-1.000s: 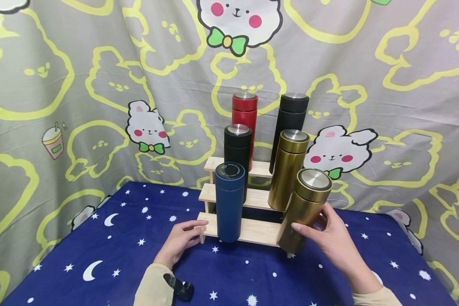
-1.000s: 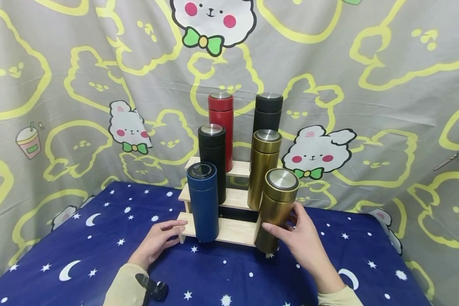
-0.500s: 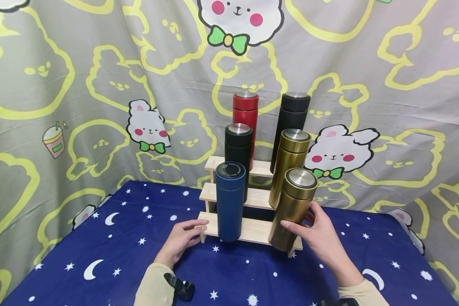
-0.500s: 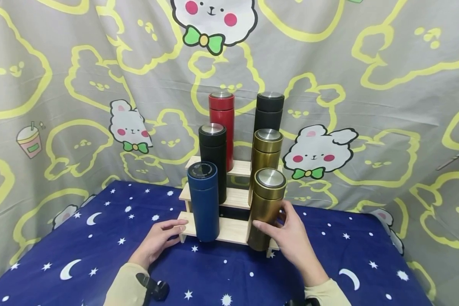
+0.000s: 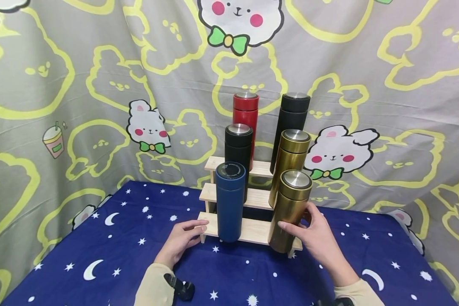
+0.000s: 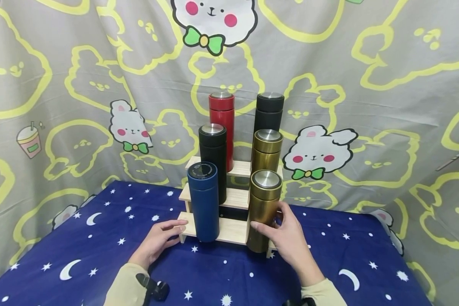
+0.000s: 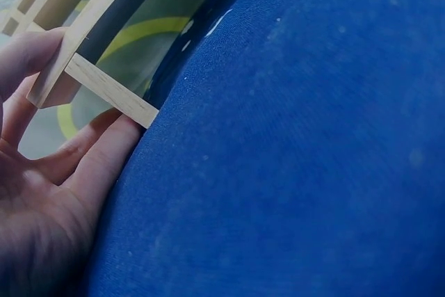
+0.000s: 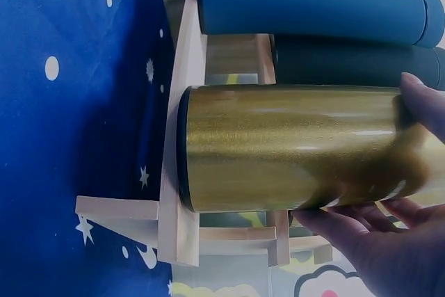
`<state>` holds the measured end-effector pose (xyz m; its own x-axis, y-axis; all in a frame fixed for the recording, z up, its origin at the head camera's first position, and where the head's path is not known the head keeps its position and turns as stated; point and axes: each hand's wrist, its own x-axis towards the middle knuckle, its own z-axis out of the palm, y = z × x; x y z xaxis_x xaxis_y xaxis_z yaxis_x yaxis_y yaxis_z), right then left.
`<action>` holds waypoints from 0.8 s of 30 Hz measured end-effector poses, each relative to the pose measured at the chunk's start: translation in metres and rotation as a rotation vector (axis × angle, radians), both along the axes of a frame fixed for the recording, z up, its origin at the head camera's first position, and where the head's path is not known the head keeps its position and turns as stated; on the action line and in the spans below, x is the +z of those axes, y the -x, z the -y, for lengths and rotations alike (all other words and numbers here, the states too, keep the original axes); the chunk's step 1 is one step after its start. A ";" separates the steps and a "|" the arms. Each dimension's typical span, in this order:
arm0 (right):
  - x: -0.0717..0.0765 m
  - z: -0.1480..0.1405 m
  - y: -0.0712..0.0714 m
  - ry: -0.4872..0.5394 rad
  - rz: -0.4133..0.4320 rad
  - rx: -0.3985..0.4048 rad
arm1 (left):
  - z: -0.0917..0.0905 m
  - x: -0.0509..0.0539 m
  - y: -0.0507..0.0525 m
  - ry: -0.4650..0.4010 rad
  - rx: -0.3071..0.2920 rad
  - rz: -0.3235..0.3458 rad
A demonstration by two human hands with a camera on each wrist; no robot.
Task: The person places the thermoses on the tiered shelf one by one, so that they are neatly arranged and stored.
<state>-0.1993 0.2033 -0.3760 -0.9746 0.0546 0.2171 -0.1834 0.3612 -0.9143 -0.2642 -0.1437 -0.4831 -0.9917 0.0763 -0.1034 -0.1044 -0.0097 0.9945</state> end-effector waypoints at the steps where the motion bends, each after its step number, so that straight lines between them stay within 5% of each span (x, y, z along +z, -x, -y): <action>1: 0.000 0.000 0.000 0.004 -0.001 0.002 | 0.000 0.000 0.000 0.000 0.000 0.000; 24: -0.005 0.003 0.002 0.035 -0.045 0.024 | 0.001 0.001 -0.001 -0.006 -0.021 0.000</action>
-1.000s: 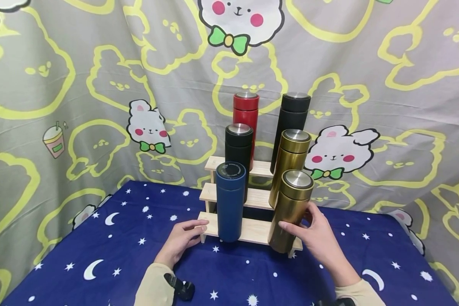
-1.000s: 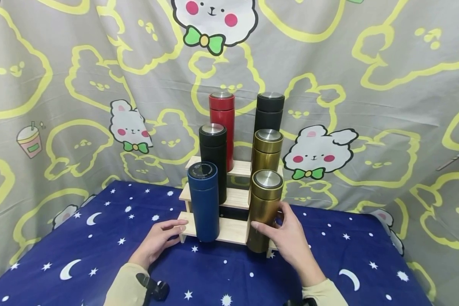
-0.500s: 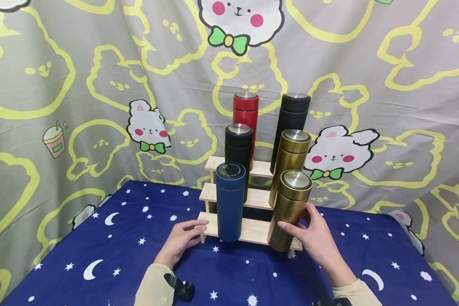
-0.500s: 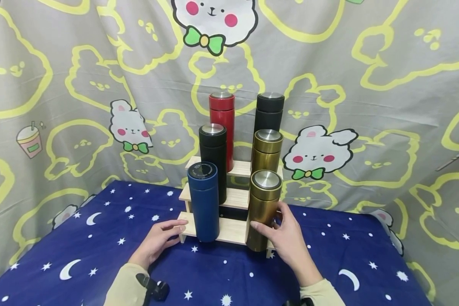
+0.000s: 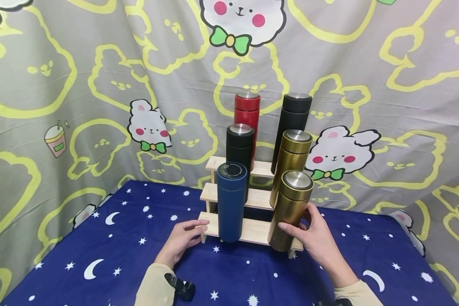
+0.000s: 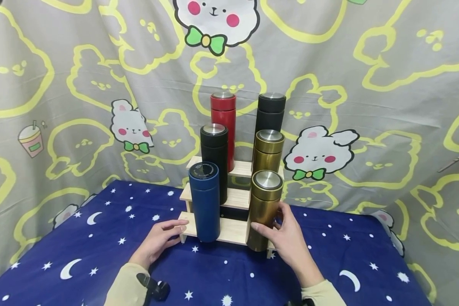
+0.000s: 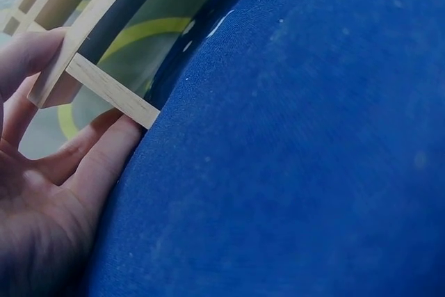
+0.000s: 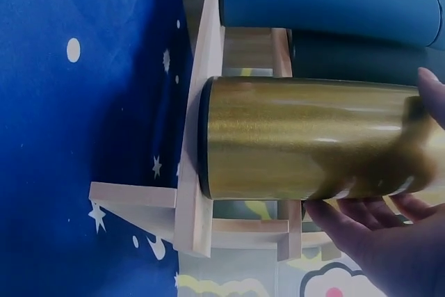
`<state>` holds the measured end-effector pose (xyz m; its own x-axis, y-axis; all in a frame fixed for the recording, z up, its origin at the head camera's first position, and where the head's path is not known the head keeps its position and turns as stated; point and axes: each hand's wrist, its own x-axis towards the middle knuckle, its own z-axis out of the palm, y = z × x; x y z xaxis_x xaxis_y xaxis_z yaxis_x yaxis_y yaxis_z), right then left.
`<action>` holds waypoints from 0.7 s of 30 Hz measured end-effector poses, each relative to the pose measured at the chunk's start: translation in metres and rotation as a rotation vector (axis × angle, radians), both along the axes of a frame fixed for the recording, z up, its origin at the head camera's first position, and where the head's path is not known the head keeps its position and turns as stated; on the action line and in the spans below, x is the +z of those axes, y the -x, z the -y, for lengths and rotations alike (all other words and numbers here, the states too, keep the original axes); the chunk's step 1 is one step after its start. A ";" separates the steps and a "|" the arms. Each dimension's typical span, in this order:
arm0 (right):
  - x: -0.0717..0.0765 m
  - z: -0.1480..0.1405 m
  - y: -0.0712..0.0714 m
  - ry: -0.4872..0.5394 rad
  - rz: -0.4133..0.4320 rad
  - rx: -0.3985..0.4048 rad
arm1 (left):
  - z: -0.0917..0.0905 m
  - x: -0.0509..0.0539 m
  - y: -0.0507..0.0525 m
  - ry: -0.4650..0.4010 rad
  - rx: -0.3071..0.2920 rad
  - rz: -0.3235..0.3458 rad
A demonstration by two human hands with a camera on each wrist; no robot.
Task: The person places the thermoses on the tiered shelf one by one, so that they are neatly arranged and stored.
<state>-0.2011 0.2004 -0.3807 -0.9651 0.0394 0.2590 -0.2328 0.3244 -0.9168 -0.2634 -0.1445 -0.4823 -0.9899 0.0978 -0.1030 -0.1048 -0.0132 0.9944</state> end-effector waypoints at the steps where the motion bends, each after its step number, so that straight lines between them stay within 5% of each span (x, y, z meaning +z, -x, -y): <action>1: 0.000 0.000 0.000 0.003 -0.002 0.003 | 0.000 0.000 0.000 0.001 -0.001 -0.001; 8: 0.000 -0.005 -0.004 0.001 -0.029 0.002 | 0.000 0.001 -0.001 0.011 0.001 -0.009; 15: -0.006 -0.020 -0.010 -0.130 -0.083 -0.049 | 0.002 0.004 0.001 0.023 0.003 -0.003; 21: -0.014 -0.033 -0.016 -0.092 -0.166 0.031 | 0.004 0.008 0.003 0.046 -0.001 -0.013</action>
<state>-0.1853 0.2338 -0.3946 -0.9090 -0.0212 0.4162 -0.3899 0.3956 -0.8315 -0.2663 -0.1489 -0.4738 -0.9910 0.0946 -0.0943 -0.0915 0.0329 0.9953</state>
